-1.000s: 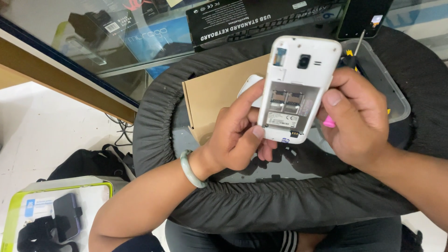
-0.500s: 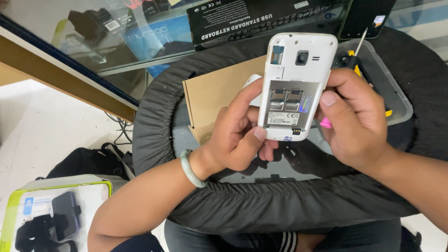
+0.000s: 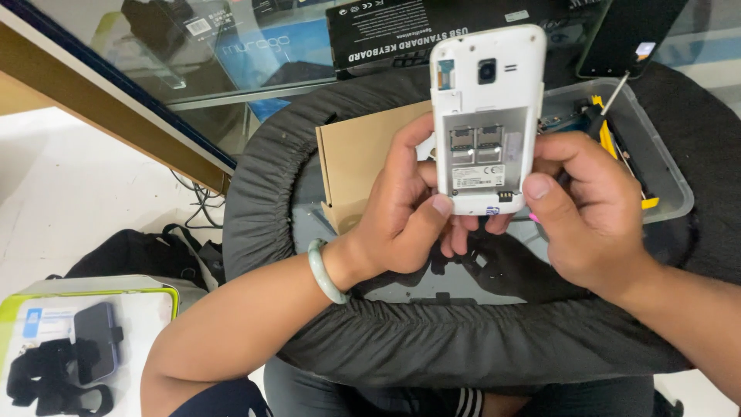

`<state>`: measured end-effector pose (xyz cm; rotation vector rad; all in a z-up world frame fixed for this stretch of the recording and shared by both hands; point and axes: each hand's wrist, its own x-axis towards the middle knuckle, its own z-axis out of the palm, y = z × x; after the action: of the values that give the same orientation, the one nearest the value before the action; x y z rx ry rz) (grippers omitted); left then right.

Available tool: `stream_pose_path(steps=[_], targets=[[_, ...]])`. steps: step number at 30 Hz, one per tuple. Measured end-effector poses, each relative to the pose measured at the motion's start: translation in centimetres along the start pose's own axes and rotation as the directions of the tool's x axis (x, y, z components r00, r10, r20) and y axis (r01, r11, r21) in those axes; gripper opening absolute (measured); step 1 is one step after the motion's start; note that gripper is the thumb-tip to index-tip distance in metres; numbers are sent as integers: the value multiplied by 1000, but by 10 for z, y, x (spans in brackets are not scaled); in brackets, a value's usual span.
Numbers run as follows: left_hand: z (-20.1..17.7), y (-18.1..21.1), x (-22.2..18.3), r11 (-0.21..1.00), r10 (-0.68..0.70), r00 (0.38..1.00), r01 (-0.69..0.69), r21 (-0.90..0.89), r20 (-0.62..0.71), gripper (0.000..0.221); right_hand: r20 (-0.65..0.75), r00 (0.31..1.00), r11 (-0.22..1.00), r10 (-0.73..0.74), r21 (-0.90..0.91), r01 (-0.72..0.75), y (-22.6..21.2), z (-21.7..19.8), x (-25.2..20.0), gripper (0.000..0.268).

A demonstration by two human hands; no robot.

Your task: Cleaning and polishing the exterior surfaces and edges of a white smartphone and its removable back cover using a small tool.

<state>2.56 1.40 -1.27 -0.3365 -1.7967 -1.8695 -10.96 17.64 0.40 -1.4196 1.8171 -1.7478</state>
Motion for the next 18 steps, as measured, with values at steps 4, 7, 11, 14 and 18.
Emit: stream_pose_path(steps=[4, 7, 11, 14, 18], targets=[[-2, 0, 0, 1000, -8, 1000, 7, 20, 9, 58, 17, 1000, 997, -22, 78, 21, -5, 2, 1, 30], [-1, 2, 0, 999, -9, 1000, 8, 31, 13, 59, 20, 999, 997, -25, 75, 23, -4, 1, 0, 27], [-2, 0, 0, 999, -14, 1000, 13, 38, 23, 59, -13, 999, 999, -30, -38, 29, 9, -6, -5, 31], [-2, 3, 0, 999, 10, 999, -12, 52, 42, 55, -20, 999, 992, -30, -124, 27, 14, -8, -6, 27], [-3, 9, 2, 998, 16, 998, -19, 55, 64, 41, 4, 1000, 1000, 6, -15, -6, 13, -4, -5, 27]])
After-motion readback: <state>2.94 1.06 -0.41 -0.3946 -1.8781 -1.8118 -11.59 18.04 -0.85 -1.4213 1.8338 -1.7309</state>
